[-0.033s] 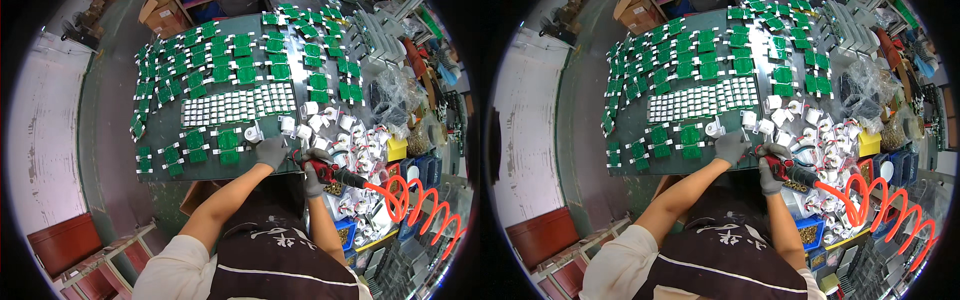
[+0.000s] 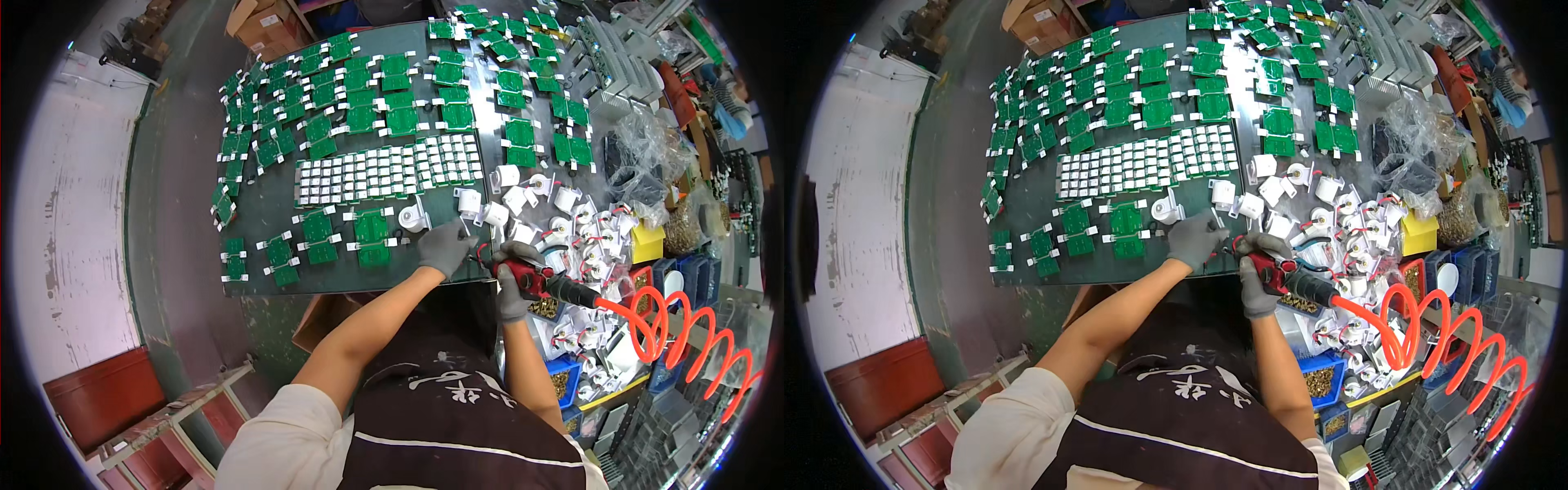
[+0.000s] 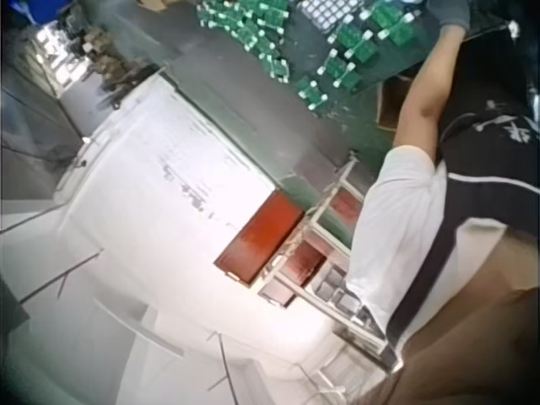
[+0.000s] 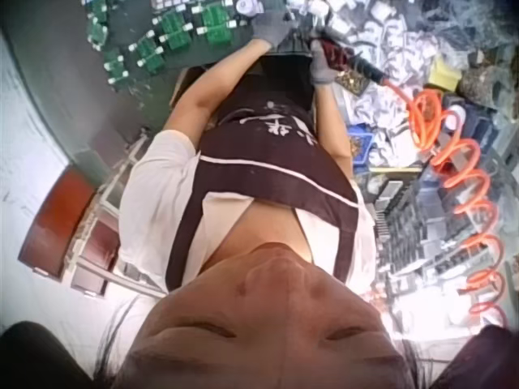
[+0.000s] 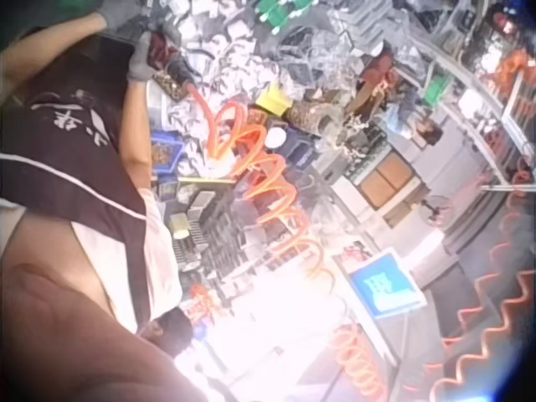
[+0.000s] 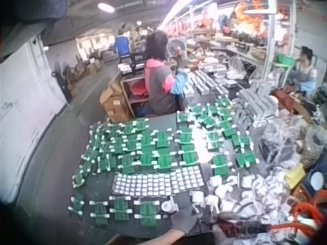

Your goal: The person picks up screws from a tray and fastens small electrical component housings using a power screwdriver at a workstation.

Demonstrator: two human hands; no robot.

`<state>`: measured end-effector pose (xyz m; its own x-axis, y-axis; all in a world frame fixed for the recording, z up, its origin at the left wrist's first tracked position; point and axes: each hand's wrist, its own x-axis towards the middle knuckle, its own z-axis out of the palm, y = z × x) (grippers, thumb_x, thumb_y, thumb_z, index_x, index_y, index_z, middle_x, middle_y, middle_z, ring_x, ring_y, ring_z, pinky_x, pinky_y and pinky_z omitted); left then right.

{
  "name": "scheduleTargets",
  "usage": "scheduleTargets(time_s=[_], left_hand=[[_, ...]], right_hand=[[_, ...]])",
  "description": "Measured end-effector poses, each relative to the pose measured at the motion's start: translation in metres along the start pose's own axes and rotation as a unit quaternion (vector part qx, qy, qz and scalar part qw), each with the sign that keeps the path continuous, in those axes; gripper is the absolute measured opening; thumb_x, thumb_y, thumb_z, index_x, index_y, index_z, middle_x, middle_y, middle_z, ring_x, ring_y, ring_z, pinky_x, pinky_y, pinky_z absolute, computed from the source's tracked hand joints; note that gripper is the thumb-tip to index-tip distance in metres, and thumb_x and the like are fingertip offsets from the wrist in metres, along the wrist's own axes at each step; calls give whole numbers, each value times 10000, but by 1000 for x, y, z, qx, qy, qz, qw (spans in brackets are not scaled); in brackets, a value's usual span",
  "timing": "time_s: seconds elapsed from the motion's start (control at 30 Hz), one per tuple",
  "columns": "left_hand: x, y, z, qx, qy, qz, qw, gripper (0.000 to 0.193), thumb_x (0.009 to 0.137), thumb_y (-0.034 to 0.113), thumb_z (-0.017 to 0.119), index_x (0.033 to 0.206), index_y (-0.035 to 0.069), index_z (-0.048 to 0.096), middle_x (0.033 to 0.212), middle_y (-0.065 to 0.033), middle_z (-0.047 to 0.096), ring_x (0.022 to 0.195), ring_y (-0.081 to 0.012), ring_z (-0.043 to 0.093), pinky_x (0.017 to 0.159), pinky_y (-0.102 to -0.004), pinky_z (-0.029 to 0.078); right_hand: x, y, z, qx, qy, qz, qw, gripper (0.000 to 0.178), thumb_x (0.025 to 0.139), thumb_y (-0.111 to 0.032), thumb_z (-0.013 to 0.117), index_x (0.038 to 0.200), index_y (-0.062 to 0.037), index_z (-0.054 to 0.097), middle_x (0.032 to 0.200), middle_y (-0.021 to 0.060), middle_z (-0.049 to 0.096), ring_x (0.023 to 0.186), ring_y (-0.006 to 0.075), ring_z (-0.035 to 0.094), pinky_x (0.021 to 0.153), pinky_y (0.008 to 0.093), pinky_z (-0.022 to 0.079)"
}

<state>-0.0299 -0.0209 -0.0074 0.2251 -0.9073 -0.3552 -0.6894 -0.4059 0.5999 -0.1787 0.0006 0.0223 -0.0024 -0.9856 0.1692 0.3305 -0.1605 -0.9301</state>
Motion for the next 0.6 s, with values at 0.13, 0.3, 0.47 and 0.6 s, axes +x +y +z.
scheduleTargets(time_s=[0.13,0.3,0.47,0.6], left_hand=[[-32,-14,3,-172,62,-47,982,213,791,331,658,871,134,646,799,-72,667,734,-283,643,642,-405,481],[-55,-40,42,85,65,129,986,294,799,300,645,1041,138,609,769,-52,618,764,-224,625,621,-407,490],[-30,-39,65,205,15,136,969,164,815,275,612,870,120,608,731,-60,621,730,-234,628,584,-402,499],[-32,-53,58,127,46,141,981,119,821,253,600,820,136,617,701,-57,620,696,-239,626,578,-398,495]], right_hand=[[-2,3,-7,-20,0,-5,1000,405,772,-62,671,1130,-29,483,1056,153,584,896,197,605,836,365,504],[-5,-1,-3,-14,-13,-6,1000,414,769,-74,668,1135,-25,481,1051,158,586,893,212,608,846,375,498],[-5,-1,2,-28,-30,-12,999,420,764,-83,660,1139,-21,482,1048,164,584,887,224,608,857,383,489],[-8,-6,9,-29,-29,-4,999,434,758,-116,688,1137,-31,495,1044,160,578,887,222,600,842,384,485]])
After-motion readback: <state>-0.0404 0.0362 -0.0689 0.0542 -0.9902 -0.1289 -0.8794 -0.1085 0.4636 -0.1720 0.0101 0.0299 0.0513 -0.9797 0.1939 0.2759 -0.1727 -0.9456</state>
